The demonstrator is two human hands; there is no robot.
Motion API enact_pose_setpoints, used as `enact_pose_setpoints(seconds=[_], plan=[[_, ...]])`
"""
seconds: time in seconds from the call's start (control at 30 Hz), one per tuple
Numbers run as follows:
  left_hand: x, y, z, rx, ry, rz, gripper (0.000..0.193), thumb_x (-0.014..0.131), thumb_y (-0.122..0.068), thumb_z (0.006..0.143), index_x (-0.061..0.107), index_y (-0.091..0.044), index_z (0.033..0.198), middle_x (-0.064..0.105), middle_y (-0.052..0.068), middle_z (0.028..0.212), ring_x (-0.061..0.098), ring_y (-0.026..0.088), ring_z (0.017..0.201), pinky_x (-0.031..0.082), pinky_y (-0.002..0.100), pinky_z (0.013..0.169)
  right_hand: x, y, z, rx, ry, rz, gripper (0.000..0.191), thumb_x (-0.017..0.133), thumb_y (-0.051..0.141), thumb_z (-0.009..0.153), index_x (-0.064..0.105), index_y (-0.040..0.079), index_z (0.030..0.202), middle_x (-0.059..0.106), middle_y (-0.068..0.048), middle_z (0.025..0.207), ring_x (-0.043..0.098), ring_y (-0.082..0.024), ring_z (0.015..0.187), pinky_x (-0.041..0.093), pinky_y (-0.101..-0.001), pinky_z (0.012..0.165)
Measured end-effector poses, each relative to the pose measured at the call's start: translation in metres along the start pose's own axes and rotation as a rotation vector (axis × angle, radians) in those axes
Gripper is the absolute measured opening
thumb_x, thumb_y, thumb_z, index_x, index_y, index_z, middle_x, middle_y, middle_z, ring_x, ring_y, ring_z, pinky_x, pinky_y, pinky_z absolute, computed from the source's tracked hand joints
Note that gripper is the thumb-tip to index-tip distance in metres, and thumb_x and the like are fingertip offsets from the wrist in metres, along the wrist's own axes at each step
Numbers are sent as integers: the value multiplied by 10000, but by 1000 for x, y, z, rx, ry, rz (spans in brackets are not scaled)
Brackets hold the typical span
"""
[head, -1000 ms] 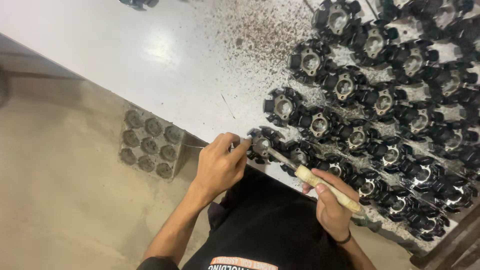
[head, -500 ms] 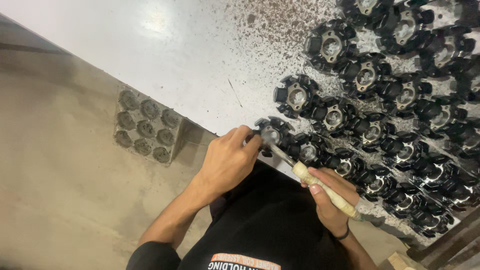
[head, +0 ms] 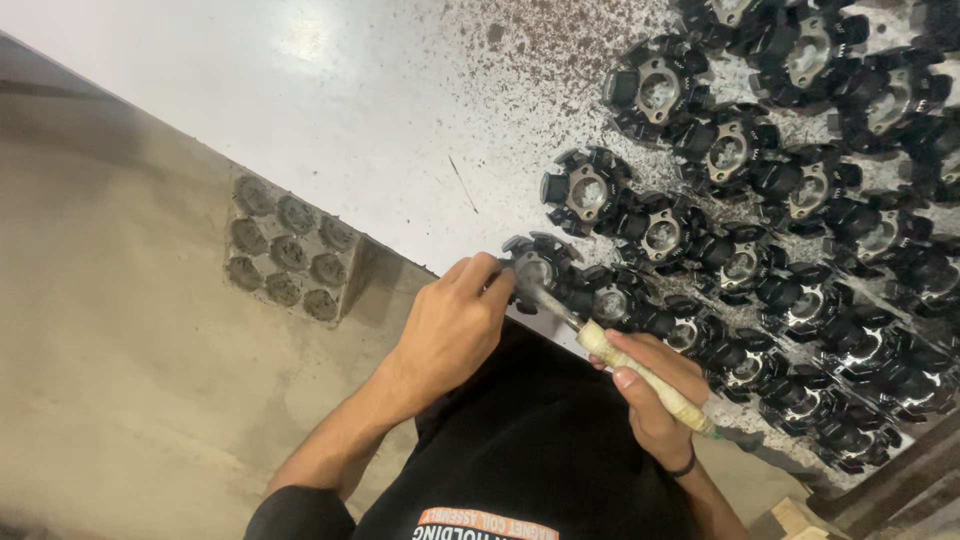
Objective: The person solders wire leads onto black rotor components arranged in rows on a workbench, using a soldering iron in one hand and solder wire in the other, working through the parts one at a time and setting each finished rotor back on the bench.
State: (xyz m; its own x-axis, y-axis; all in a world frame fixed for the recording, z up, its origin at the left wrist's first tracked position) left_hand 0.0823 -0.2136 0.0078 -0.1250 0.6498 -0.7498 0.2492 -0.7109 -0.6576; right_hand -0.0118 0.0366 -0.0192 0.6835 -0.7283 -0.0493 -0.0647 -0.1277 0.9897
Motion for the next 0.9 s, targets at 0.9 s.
enact_pose_setpoints(seconds=[0.9], plan=[[9,11,-7,158,-142,16,279,674,38,824,684,39,1103,609,103,1001,644,265,885,551,373,707,0,-12,-6,8,-91,204,390,559,24,875,672,-151,1204,715,-274,1063,730,-305,909,594,-343,868]])
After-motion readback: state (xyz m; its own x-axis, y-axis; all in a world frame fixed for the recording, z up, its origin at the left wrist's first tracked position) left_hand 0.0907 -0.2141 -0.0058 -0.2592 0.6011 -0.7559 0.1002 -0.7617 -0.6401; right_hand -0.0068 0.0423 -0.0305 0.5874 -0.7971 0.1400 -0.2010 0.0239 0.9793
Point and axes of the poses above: each hand's wrist, its own z-axis towards the middle knuckle, its own x-axis out of the palm, y = z × x, the point moved 1 cm from there along z, towards the middle knuckle
